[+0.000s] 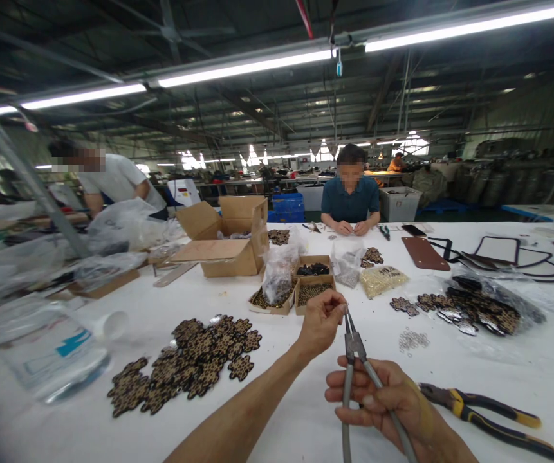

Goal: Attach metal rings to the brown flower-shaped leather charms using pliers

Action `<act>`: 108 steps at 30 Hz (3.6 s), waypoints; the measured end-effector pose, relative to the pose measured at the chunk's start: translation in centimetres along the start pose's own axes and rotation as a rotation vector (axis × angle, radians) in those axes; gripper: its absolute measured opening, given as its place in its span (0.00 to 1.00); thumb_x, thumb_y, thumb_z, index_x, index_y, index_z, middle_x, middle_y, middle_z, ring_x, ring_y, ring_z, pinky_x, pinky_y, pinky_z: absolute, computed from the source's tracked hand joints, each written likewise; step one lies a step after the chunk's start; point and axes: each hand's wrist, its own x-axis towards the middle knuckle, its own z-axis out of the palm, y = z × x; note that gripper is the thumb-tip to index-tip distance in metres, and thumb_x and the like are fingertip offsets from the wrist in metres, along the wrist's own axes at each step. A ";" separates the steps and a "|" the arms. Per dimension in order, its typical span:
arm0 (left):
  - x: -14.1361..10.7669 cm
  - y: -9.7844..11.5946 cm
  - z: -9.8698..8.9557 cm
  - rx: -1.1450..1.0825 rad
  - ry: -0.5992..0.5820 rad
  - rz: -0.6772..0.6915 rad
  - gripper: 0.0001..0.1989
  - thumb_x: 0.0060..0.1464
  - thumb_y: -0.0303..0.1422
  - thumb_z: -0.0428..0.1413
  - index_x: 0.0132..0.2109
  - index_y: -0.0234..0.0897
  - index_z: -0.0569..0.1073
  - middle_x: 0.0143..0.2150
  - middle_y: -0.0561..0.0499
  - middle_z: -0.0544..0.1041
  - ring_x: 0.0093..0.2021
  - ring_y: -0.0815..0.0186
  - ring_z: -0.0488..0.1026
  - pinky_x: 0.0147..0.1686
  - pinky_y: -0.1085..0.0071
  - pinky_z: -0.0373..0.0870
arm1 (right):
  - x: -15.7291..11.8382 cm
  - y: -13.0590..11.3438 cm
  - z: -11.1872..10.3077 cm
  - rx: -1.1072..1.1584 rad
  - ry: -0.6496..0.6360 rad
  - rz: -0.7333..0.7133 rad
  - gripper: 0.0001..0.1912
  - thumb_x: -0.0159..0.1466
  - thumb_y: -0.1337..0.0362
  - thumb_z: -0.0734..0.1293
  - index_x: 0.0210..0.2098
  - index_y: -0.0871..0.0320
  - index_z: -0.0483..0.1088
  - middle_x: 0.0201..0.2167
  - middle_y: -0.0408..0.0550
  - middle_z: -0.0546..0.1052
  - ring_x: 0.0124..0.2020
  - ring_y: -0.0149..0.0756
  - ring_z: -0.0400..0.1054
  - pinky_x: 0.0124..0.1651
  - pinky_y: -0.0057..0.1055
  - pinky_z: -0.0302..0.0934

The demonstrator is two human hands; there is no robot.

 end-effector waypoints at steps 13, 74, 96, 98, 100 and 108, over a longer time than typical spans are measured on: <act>-0.3 0.6 0.1 0.038 0.017 0.004 0.05 0.56 0.32 0.57 0.36 0.35 0.74 0.30 0.52 0.73 0.28 0.71 0.66 0.27 0.75 0.59 | 0.4 0.4 -0.8 0.020 0.075 -0.056 0.22 0.56 0.69 0.73 0.51 0.64 0.77 0.46 0.60 0.78 0.49 0.52 0.74 0.50 0.49 0.69; -0.7 1.2 0.3 0.190 -0.074 0.145 0.05 0.60 0.29 0.54 0.39 0.34 0.75 0.35 0.50 0.74 0.33 0.70 0.67 0.32 0.74 0.61 | -0.5 -0.4 1.3 0.009 0.136 -0.073 0.31 0.49 0.76 0.71 0.53 0.63 0.75 0.52 0.65 0.78 0.57 0.61 0.69 0.57 0.56 0.62; -0.9 2.0 0.7 0.241 -0.004 0.423 0.06 0.61 0.27 0.53 0.36 0.36 0.74 0.33 0.49 0.73 0.34 0.67 0.68 0.33 0.70 0.63 | -0.7 -0.5 2.1 -0.033 0.114 -0.122 0.28 0.52 0.74 0.72 0.53 0.60 0.75 0.50 0.61 0.78 0.52 0.52 0.72 0.54 0.50 0.67; -1.0 2.1 0.8 0.242 0.010 0.420 0.06 0.61 0.28 0.53 0.36 0.36 0.73 0.32 0.49 0.73 0.34 0.67 0.69 0.33 0.70 0.63 | -0.7 -0.5 2.3 -0.032 0.110 -0.116 0.28 0.51 0.74 0.72 0.53 0.60 0.76 0.52 0.61 0.78 0.55 0.54 0.71 0.58 0.54 0.63; -1.2 2.1 0.8 0.248 0.021 0.404 0.06 0.61 0.28 0.53 0.36 0.36 0.73 0.32 0.49 0.73 0.34 0.67 0.69 0.34 0.70 0.64 | -0.8 -0.5 2.5 -0.025 0.110 -0.114 0.28 0.51 0.74 0.72 0.53 0.60 0.76 0.53 0.61 0.77 0.57 0.56 0.69 0.60 0.56 0.60; -1.4 2.1 0.8 0.242 0.017 0.365 0.07 0.61 0.30 0.52 0.36 0.37 0.74 0.32 0.49 0.73 0.34 0.66 0.69 0.34 0.70 0.64 | -0.8 -0.4 2.4 -0.008 0.119 -0.122 0.28 0.52 0.75 0.72 0.53 0.61 0.75 0.53 0.64 0.77 0.56 0.58 0.70 0.56 0.55 0.64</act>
